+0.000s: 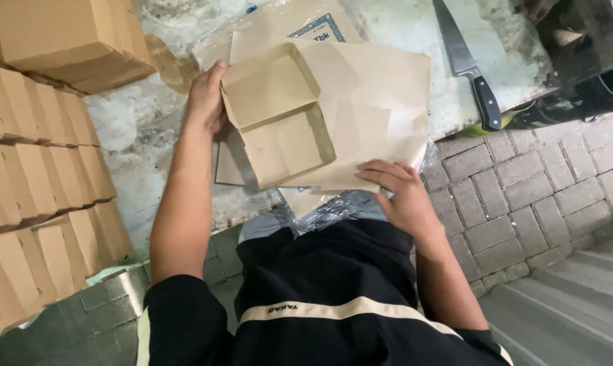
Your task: The person folds a sheet of paper, uses a knife to cut it into smaller pieces, and then places the cut pieces into small cardboard boxes. The person repeats this process with multiple sheets of paper.
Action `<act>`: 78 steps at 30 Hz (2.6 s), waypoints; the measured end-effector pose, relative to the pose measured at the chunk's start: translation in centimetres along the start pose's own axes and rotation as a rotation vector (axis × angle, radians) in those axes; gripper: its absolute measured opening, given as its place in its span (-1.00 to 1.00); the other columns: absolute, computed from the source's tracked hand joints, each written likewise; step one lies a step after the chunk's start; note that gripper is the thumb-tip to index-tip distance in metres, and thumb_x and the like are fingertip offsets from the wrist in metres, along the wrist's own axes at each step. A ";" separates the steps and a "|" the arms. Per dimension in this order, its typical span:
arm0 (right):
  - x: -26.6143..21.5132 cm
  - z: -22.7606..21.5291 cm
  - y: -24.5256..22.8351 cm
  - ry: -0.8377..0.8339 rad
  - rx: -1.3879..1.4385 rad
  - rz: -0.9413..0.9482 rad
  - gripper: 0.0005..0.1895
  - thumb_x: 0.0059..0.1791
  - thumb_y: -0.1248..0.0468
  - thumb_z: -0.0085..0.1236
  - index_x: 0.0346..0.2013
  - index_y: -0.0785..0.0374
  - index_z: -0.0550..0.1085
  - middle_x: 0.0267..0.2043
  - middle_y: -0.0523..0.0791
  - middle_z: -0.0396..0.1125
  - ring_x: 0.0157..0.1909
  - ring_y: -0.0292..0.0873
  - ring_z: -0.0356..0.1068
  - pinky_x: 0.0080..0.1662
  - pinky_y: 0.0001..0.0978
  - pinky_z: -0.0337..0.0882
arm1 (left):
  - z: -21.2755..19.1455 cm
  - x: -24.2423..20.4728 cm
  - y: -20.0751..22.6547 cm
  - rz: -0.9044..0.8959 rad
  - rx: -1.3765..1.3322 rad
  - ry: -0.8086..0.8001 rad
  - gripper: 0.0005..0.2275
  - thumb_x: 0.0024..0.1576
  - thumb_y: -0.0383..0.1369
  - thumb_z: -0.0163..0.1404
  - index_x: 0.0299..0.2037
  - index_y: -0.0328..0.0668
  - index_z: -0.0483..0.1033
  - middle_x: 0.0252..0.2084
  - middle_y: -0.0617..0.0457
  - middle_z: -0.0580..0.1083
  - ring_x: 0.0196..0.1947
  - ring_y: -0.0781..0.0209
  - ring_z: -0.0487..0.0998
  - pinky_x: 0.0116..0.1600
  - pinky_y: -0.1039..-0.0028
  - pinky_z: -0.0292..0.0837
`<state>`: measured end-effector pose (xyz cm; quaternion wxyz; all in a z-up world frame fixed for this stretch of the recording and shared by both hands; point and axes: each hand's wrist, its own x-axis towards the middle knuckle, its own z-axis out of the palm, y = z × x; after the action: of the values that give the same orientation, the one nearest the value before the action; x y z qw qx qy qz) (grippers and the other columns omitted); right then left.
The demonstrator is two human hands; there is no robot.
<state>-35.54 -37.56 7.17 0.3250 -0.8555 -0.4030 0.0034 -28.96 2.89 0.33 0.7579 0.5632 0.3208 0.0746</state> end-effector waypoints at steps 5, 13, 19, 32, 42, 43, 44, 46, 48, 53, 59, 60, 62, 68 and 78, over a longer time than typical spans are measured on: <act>-0.1 -2.3 0.7 0.056 0.454 0.208 -0.75 0.09 0.18 -0.03 -0.10 0.24 0.54 -0.01 -0.05 0.46 0.14 -0.08 0.43 0.27 -0.08 0.29 | 2.0 -0.6 0.5 0.046 0.136 -0.116 -0.67 0.13 -0.12 -0.07 -0.13 -0.16 0.59 -0.09 0.01 0.60 -0.10 0.23 0.63 -0.01 0.50 0.56; -0.6 -5.8 3.9 0.952 1.168 0.490 -0.67 0.00 0.40 0.04 0.07 0.18 0.44 -0.25 -0.20 0.38 -0.21 -0.19 0.40 -0.18 -0.25 0.56 | 3.4 -4.5 0.6 0.313 0.600 -0.169 -0.50 0.20 0.09 -0.27 0.01 -0.11 0.51 -0.37 0.04 0.43 -0.37 0.22 0.36 -0.29 0.45 0.26; 1.6 -4.1 4.4 0.749 1.517 0.395 -0.79 0.00 0.39 -0.12 -0.13 0.32 0.45 -0.40 -0.05 0.39 -0.40 -0.13 0.45 -0.33 -0.28 0.56 | 7.2 -13.6 1.1 0.782 0.422 -0.239 -0.68 0.20 -0.24 0.05 0.08 -0.23 0.42 -0.08 -0.03 0.40 -0.29 0.20 0.43 -0.33 0.51 0.41; 2.0 0.1 1.4 0.393 0.691 0.444 -0.49 -0.02 0.37 0.29 0.07 0.28 0.17 -0.34 -0.04 0.37 -0.39 -0.27 0.33 -0.28 -0.52 0.35 | 3.6 -17.9 -1.1 0.265 0.353 -0.158 -0.44 -0.10 -0.22 0.36 0.06 -0.12 0.35 -0.37 -0.01 0.57 -0.41 0.30 0.57 -0.36 0.53 0.55; 4.2 -0.3 -1.5 0.064 0.108 0.453 -0.44 -0.09 0.41 0.18 0.17 0.25 0.23 -0.28 0.03 0.39 -0.40 0.04 0.38 -0.31 -0.16 0.42 | 4.0 -20.1 0.0 -0.009 0.744 -0.004 -0.39 -0.03 -0.29 0.24 0.17 -0.02 0.13 -0.59 0.12 0.39 -0.47 0.15 0.49 -0.30 0.41 0.45; 4.4 -0.3 -1.6 0.006 0.006 0.418 -0.51 -0.09 0.37 0.17 0.13 0.19 0.34 -0.33 -0.02 0.38 -0.41 0.01 0.39 -0.33 -0.15 0.44 | 4.0 -19.8 -0.6 0.010 0.772 -0.004 -0.39 -0.03 -0.29 0.24 0.17 -0.02 0.13 -0.59 0.13 0.38 -0.47 0.14 0.50 -0.30 0.39 0.44; 4.4 -0.3 -1.7 -0.056 -0.094 0.390 -0.58 -0.09 0.33 0.16 0.08 0.14 0.44 -0.39 -0.07 0.36 -0.43 -0.01 0.41 -0.34 -0.13 0.45 | 4.0 -19.6 -1.2 0.021 0.803 -0.009 -0.39 -0.03 -0.28 0.23 0.17 -0.03 0.12 -0.59 0.14 0.36 -0.47 0.14 0.50 -0.31 0.37 0.44; 4.2 0.4 -1.2 -0.062 -0.171 0.342 -0.67 -0.08 0.29 0.14 -0.01 0.08 0.49 -0.39 -0.14 0.35 -0.43 -0.08 0.41 -0.35 -0.22 0.45 | 4.3 -19.6 -0.8 0.006 0.844 -0.007 -0.41 -0.01 -0.27 0.20 0.17 -0.03 0.11 -0.53 0.09 0.41 -0.39 0.07 0.54 -0.23 0.31 0.47; 4.2 0.9 -1.0 -0.064 -0.250 0.290 -0.75 -0.07 0.25 0.12 -0.10 0.01 0.54 -0.38 -0.22 0.34 -0.43 -0.15 0.42 -0.36 -0.30 0.45 | 4.6 -19.4 -0.7 -0.003 0.884 -0.005 -0.44 0.02 -0.25 0.16 0.17 -0.04 0.11 -0.47 0.05 0.46 -0.31 0.01 0.58 -0.15 0.24 0.49; 4.7 1.3 -2.2 -0.057 -0.537 0.135 -0.78 -0.08 0.18 0.12 -0.15 -0.05 0.58 -0.23 -0.22 0.33 -0.30 -0.24 0.46 -0.29 -0.46 0.49 | 5.0 -19.2 -1.2 -0.007 1.138 -0.008 -0.44 0.09 -0.15 0.07 0.19 0.01 0.01 -0.23 -0.08 0.56 -0.14 -0.20 0.59 -0.03 0.03 0.45; 5.0 0.5 -3.8 -0.014 -0.531 0.120 -0.75 -0.05 0.21 0.10 -0.09 -0.02 0.58 -0.12 -0.16 0.32 -0.29 -0.17 0.51 -0.31 -0.39 0.51 | 4.8 -21.5 1.3 0.316 1.015 -0.044 -0.44 0.10 -0.31 0.11 0.26 -0.12 0.11 -0.05 -0.26 0.41 -0.11 -0.50 0.50 -0.09 -0.21 0.43; 4.9 0.4 -3.8 -0.017 -0.532 0.124 -0.75 -0.05 0.21 0.10 -0.09 -0.02 0.58 -0.12 -0.16 0.32 -0.29 -0.17 0.51 -0.31 -0.39 0.51 | 4.2 -21.3 0.8 0.313 1.014 -0.048 -0.44 0.10 -0.31 0.11 0.26 -0.12 0.11 -0.05 -0.26 0.41 -0.11 -0.50 0.50 -0.09 -0.21 0.43; 4.8 0.4 -3.8 -0.009 -0.477 0.109 -0.83 -0.02 0.21 0.09 -0.19 0.00 0.59 -0.09 -0.15 0.32 -0.26 -0.15 0.52 -0.31 -0.34 0.52 | 2.9 -21.0 -0.1 0.326 1.179 -0.196 -0.73 0.11 -0.23 0.05 0.04 0.18 0.51 -0.05 0.01 0.37 -0.15 -0.35 0.55 -0.15 -0.10 0.51; 4.5 1.4 -2.7 -0.140 -0.556 0.179 -0.76 0.03 0.06 0.01 -0.22 0.02 0.60 -0.13 -0.12 0.40 -0.30 -0.08 0.53 -0.32 -0.28 0.53 | 2.8 -18.0 -6.9 0.256 1.460 -0.198 -0.81 0.00 -0.19 0.05 -0.19 0.19 0.60 -0.42 0.08 0.47 -0.40 -0.18 0.62 -0.32 0.05 0.56; 4.1 0.4 -2.8 -0.090 -0.419 0.209 -0.61 0.03 -0.07 0.02 0.07 -0.05 0.52 0.04 -0.10 0.35 -0.18 0.04 0.52 -0.20 -0.12 0.53 | 4.0 -20.1 1.0 0.316 1.292 -0.214 -0.66 0.15 -0.06 -0.01 0.08 0.11 0.53 -0.25 -0.10 0.50 -0.38 -0.39 0.59 -0.33 -0.14 0.50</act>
<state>-34.81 -33.19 9.49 0.1200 -0.9404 -0.3181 -0.0086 -42.20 -9.54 9.94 0.2763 0.9479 0.1378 -0.0786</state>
